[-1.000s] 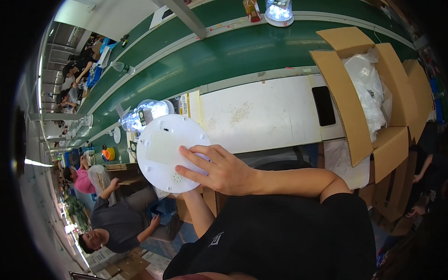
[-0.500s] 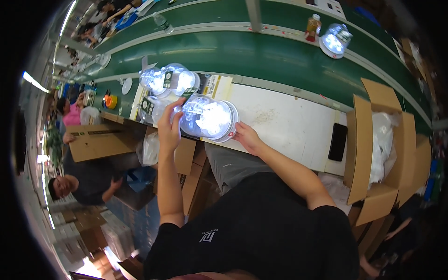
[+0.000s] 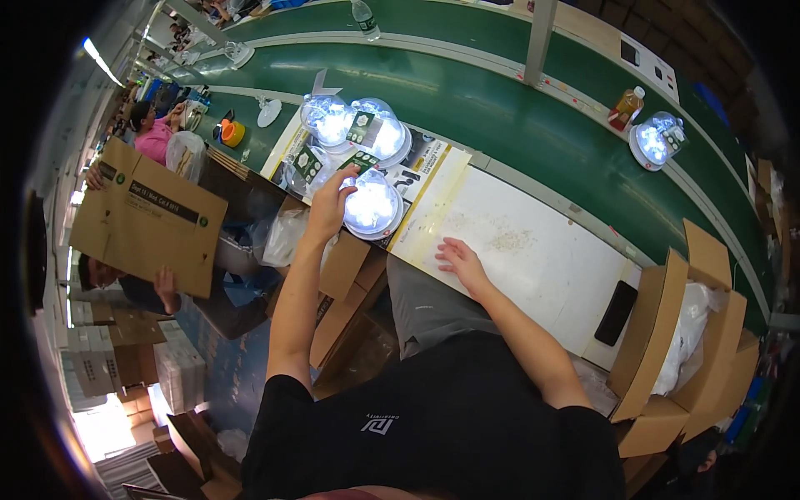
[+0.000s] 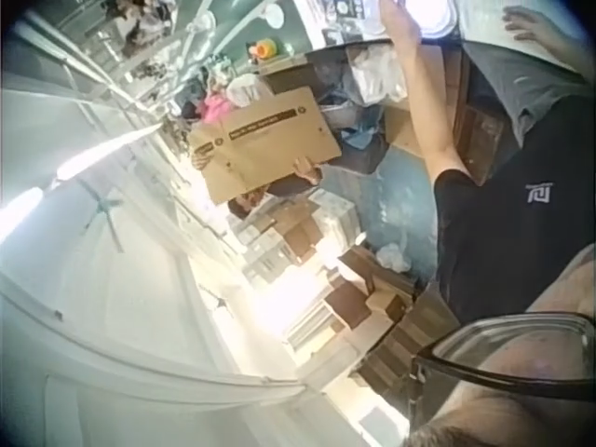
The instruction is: Packing LED light fixtures into cardboard boxes.
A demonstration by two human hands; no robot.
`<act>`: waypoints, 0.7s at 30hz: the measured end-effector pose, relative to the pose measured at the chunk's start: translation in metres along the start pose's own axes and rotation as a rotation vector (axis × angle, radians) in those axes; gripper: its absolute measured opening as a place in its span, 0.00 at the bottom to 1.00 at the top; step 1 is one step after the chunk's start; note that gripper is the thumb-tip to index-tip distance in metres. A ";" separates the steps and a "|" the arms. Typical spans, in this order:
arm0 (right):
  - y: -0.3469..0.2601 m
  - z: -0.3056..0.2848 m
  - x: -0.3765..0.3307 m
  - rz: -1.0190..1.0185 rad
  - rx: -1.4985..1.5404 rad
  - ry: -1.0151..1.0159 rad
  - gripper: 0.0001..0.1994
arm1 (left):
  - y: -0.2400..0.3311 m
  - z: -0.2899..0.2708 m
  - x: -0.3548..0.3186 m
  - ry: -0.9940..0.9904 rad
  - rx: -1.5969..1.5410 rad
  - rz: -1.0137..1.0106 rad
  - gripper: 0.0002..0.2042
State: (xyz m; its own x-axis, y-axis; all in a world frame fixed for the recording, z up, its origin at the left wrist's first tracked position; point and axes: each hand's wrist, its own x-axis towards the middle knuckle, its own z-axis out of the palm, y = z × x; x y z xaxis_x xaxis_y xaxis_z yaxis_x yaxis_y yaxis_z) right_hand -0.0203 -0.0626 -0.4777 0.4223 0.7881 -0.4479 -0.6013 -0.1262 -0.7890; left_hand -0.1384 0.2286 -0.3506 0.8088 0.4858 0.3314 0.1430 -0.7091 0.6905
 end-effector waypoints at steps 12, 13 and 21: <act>0.026 -0.010 -0.019 0.132 -0.172 -0.017 0.17 | -0.018 0.002 0.000 0.018 0.199 0.131 0.13; 0.027 -0.008 -0.018 0.156 -0.197 -0.038 0.17 | -0.024 0.001 -0.002 0.036 0.165 0.116 0.16; 0.006 -0.028 -0.037 0.061 -0.384 0.070 0.16 | -0.017 0.031 -0.146 0.628 -0.271 -0.284 0.09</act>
State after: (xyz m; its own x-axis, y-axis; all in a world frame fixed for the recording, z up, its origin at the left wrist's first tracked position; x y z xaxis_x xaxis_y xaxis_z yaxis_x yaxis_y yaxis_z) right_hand -0.0207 -0.1099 -0.4777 0.4471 0.7309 -0.5156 -0.3349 -0.3978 -0.8542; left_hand -0.2411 0.1538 -0.4312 0.2712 0.8905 0.3655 0.0866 -0.4007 0.9121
